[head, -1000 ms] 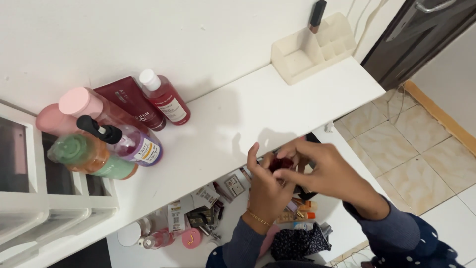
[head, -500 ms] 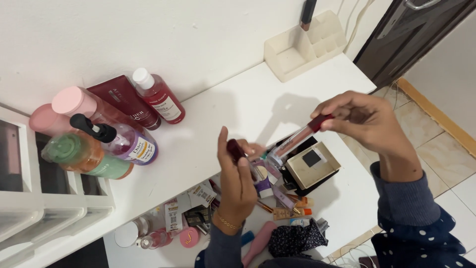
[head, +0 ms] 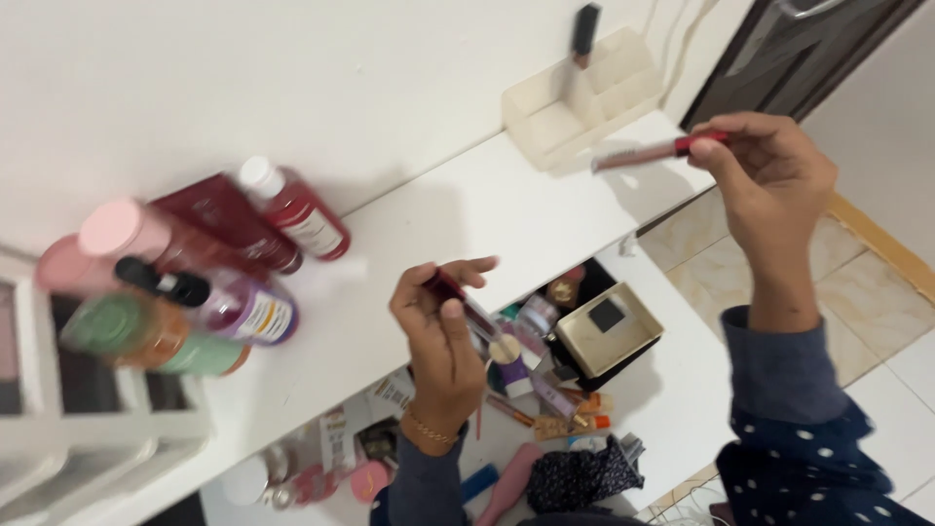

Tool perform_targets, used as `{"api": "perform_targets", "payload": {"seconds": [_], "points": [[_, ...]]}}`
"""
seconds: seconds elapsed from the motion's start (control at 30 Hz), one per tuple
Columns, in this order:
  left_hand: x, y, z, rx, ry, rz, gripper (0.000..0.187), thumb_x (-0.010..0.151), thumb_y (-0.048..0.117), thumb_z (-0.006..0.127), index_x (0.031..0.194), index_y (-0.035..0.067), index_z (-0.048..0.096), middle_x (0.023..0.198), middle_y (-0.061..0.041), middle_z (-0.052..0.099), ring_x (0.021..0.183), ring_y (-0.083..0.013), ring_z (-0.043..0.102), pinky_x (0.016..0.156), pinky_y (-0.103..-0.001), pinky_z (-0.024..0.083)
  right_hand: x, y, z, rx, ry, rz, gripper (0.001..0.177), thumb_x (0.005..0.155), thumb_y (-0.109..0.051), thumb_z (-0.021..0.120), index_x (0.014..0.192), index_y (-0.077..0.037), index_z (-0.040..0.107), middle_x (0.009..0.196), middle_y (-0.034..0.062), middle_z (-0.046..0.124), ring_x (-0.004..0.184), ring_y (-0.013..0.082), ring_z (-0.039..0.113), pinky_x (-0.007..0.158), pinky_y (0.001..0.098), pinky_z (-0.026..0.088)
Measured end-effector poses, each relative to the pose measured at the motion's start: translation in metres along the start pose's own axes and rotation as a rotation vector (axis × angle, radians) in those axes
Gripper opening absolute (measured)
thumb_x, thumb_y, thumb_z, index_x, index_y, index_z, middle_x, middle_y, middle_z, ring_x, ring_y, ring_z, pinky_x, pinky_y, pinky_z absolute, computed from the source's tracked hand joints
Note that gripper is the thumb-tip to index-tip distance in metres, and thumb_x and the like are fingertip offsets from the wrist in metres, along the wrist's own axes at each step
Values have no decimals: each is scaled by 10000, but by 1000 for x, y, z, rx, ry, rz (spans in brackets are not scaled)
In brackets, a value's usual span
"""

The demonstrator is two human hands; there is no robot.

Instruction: Organizing various cosmetics, lotions, and personal care items on a desk and in plastic drawers.

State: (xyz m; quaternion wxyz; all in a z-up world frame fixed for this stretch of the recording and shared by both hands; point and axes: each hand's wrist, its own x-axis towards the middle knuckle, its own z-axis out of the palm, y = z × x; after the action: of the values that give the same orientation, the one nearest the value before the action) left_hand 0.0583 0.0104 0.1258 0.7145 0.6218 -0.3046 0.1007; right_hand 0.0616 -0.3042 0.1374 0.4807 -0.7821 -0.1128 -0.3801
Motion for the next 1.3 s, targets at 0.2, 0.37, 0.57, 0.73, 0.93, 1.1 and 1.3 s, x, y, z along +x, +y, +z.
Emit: {"api": "perform_targets", "payload": {"seconds": [0.2, 0.37, 0.57, 0.73, 0.93, 1.1, 1.3], "points": [[63, 10, 8, 309, -43, 98, 378, 1085, 84, 356, 1453, 8, 320, 1185, -121, 622, 956, -161, 562, 944, -309, 504, 50, 19, -7, -367, 208, -154, 237, 1039, 180, 783, 1182, 157, 595, 1025, 271, 701, 893, 308, 716, 816, 335, 595], [123, 9, 38, 497, -224, 186, 252, 1074, 166, 481, 1306, 70, 502, 1198, -56, 674, 949, -155, 632, 832, -296, 549, 92, 33, -6, -612, 101, -228, 187, 939, 126, 843, 1091, 152, 738, 909, 225, 755, 712, 225, 687, 668, 275, 561], [168, -27, 77, 458, -271, 274, 271, 1015, 50, 553, 1275, -1, 491, 1211, -156, 612, 1038, -258, 692, 931, -357, 620, 125, 50, -9, -740, -44, -249, 194, 870, 62, 868, 1037, 105, 780, 905, 199, 772, 689, 227, 726, 603, 273, 559], [191, -66, 107, 544, -256, 300, 284, 1006, 74, 584, 1274, 52, 492, 1128, -90, 630, 885, -189, 697, 799, -293, 614, 127, 68, 2, -766, -96, -177, 210, 841, 8, 870, 1019, 78, 783, 874, 173, 766, 642, 210, 696, 596, 267, 553], [209, -104, 137, 655, -224, 186, 245, 996, 138, 585, 1233, 150, 524, 1084, -9, 661, 722, -138, 673, 614, -285, 563, 124, 65, -8, -660, -137, -92, 278, 813, 36, 856, 1075, 79, 774, 910, 169, 776, 742, 229, 742, 634, 287, 567], [218, -127, 153, 691, -220, 206, 259, 986, 126, 590, 1234, 159, 523, 1084, -11, 681, 744, -154, 706, 649, -312, 595, 120, 79, -13, -590, -136, -57, 387, 784, 33, 871, 1144, 80, 737, 938, 190, 774, 809, 254, 750, 679, 305, 587], [219, -140, 162, 684, -271, 172, 307, 976, 131, 581, 1280, 132, 542, 1163, -41, 722, 862, -180, 750, 699, -317, 600, 109, 93, -13, -482, -121, 63, 357, 779, 15, 864, 1112, 52, 741, 911, 168, 770, 750, 224, 733, 673, 287, 582]]}}
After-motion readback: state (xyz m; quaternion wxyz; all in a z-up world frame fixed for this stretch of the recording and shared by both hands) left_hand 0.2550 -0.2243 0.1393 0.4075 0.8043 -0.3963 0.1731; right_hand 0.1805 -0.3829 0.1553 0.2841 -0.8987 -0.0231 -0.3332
